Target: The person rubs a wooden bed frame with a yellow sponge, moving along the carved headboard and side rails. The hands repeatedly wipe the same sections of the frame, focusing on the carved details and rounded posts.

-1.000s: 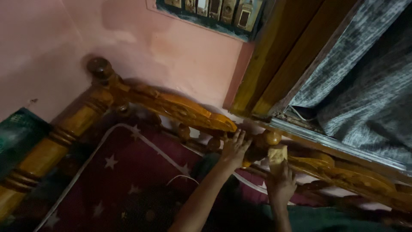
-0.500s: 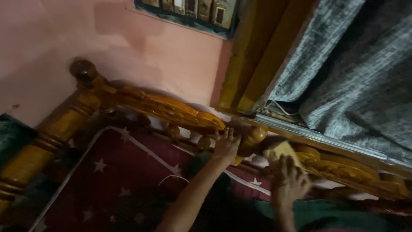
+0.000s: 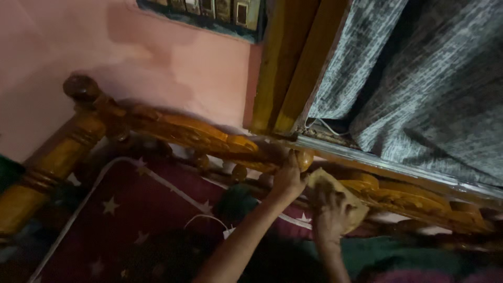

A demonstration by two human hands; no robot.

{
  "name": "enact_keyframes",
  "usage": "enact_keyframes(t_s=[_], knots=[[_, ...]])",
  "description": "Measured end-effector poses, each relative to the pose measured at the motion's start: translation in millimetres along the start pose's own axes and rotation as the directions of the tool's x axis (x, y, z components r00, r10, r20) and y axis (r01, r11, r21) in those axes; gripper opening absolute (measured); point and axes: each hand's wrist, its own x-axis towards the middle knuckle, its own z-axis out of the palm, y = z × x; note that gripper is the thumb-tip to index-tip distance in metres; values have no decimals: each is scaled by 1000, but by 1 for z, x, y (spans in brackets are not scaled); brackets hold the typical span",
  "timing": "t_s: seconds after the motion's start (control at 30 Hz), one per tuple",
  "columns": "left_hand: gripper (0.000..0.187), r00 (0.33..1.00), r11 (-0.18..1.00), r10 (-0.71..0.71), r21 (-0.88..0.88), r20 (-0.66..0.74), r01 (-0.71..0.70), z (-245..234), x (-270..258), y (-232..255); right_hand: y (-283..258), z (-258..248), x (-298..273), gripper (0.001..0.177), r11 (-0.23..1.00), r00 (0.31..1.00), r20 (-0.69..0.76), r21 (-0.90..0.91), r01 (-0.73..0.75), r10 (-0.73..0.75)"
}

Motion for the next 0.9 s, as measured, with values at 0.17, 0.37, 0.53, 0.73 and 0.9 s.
enact_keyframes(t_s=[0.17,0.37,0.53,0.73,0.9], knots=[[76,996,997,-64,45,-62,67,20,12,-15,6,-8,7,58,973,994,-42,214,-92,104],[80,988,987,8,161,-154,17,39,22,-32,23,-19,20,60,1000,996,89,-4,0,0],[76,994,972,-63,221,-89,81,39,22,-30,29,-31,19,57,980,995,98,-200,9,11],[82,993,964,-114,241,-21,116,26,23,-23,55,-47,20,38,971,969,202,-218,-99,144],[85,982,961,-187,201,-30,189,27,25,-20,63,-17,14,65,992,991,-44,-31,-125,123]])
